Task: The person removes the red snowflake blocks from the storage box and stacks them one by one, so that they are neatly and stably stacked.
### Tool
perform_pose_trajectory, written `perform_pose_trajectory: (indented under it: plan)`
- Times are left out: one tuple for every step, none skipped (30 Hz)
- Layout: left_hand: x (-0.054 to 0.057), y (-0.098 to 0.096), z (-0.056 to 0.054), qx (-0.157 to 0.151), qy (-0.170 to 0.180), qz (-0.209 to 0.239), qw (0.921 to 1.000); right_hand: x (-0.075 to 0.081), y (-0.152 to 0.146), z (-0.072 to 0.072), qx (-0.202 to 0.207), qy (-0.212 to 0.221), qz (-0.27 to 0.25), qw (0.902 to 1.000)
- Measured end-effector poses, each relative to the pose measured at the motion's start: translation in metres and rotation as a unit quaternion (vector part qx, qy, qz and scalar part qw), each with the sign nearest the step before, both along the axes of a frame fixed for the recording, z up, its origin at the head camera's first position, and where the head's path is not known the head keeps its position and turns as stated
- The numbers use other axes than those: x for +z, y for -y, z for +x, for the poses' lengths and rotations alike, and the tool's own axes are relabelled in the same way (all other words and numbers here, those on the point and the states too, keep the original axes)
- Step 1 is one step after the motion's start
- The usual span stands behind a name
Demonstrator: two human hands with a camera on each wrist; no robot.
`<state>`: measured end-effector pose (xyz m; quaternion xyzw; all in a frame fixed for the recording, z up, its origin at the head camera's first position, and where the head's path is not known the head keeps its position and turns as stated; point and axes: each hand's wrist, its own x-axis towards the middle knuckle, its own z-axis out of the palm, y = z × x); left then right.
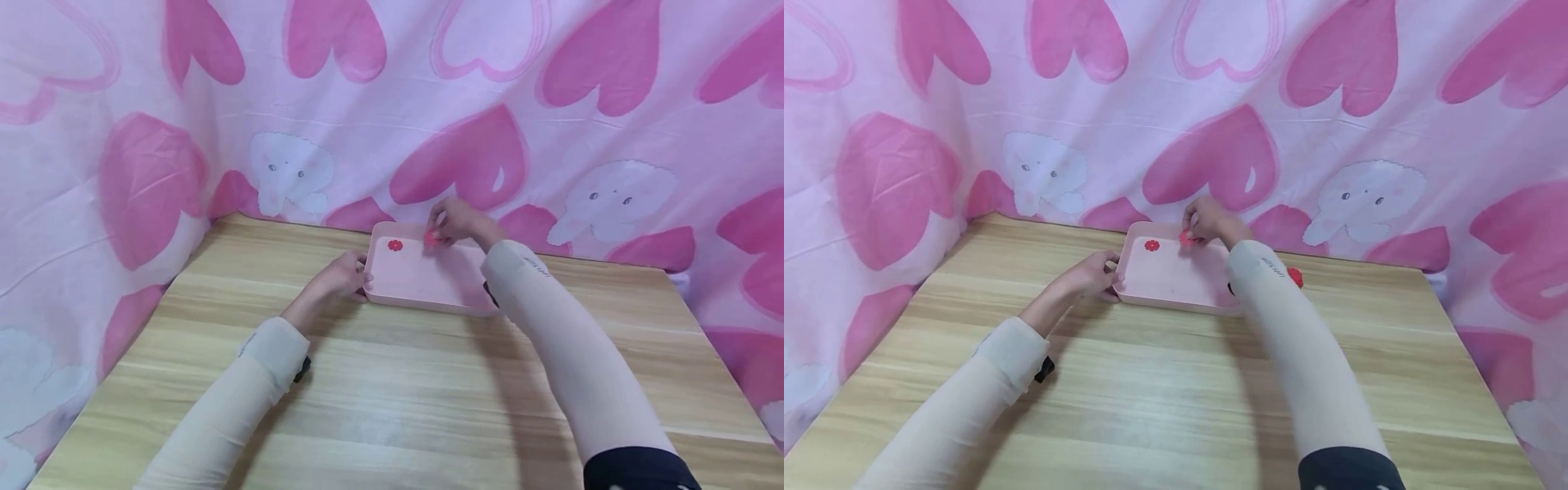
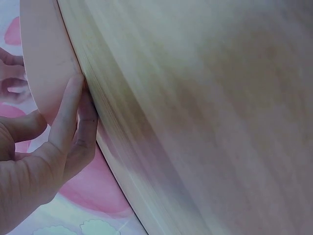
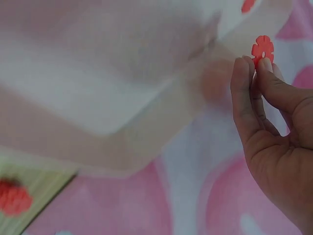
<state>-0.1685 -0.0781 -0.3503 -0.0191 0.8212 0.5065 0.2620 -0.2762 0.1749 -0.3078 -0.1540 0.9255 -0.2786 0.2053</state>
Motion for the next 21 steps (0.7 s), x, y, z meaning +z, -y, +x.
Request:
perform_pose_trajectory:
  plan:
    - [0.0,0.0,0.0,0.002,0.001,0.002,1.0,0.003,-0.007,0.0,-0.005,0.0,-0.007,1.0]
    - [0.001,-0.001,0.0,0.003,0.002,0.003,1.0,0.006,-0.014,0.0,-0.01,0.001,-0.015,0.9998]
    - [0.001,-0.001,0.001,0.003,0.002,0.004,1.0,0.008,-0.021,0.0,-0.014,-0.001,-0.02,0.9997]
    - [0.001,-0.001,0.001,0.003,0.003,0.004,1.0,0.012,-0.029,0.001,-0.018,0.0,-0.026,0.9995]
    - [0.001,-0.001,0.001,0.003,0.004,0.003,1.0,0.014,-0.036,0.001,-0.022,-0.004,-0.027,0.9994]
    - [0.001,-0.001,0.001,0.003,0.004,0.001,1.0,0.017,-0.044,0.002,-0.026,-0.007,-0.026,0.9993]
    - [0.001,-0.001,0.001,0.002,0.004,0.0,1.0,0.02,-0.05,0.003,-0.028,-0.01,-0.027,0.9992]
    - [0.001,0.0,0.0,0.002,0.005,-0.002,1.0,0.022,-0.057,0.003,-0.029,-0.017,-0.022,0.9992]
    - [0.001,0.0,0.0,0.002,0.005,-0.001,1.0,0.024,-0.063,0.003,-0.03,-0.025,-0.011,0.9992]
    - [0.001,0.001,-0.001,0.002,0.006,-0.002,1.0,0.026,-0.07,0.003,-0.03,-0.034,0.002,0.999]
    - [0.0,0.001,-0.001,0.001,0.007,-0.004,1.0,0.027,-0.077,0.003,-0.031,-0.042,0.015,0.9985]
    - [0.0,0.001,-0.001,0.0,0.007,-0.005,1.0,0.027,-0.084,0.004,-0.037,-0.043,0.024,0.9981]
    - [0.0,0.001,-0.002,0.0,0.008,-0.007,0.9999,0.027,-0.091,0.004,-0.04,-0.046,0.031,0.9977]
    - [0.0,0.001,-0.002,0.0,0.009,-0.009,0.9999,0.028,-0.099,0.004,-0.039,-0.051,0.046,0.9969]
    - [0.0,0.002,-0.002,-0.001,0.01,-0.011,0.9999,0.027,-0.106,0.005,-0.039,-0.054,0.052,0.9964]
    - [0.0,0.002,-0.003,-0.001,0.011,-0.012,0.9999,0.026,-0.114,0.006,-0.038,-0.055,0.054,0.9963]
    - [0.0,0.002,-0.003,-0.001,0.011,-0.014,0.9998,0.025,-0.121,0.007,-0.039,-0.052,0.053,0.9965]
    - [0.0,0.002,-0.003,-0.001,0.012,-0.017,0.9998,0.024,-0.128,0.008,-0.042,-0.047,0.048,0.9969]
    - [-0.001,0.002,-0.003,-0.002,0.012,-0.019,0.9997,0.022,-0.135,0.01,-0.041,-0.046,0.046,0.9971]
    - [-0.001,0.002,-0.004,-0.002,0.012,-0.019,0.9998,0.02,-0.141,0.011,-0.044,-0.039,0.042,0.9974]
    - [-0.001,0.001,-0.004,-0.001,0.012,-0.018,0.9998,0.017,-0.148,0.012,-0.052,-0.026,0.033,0.9978]
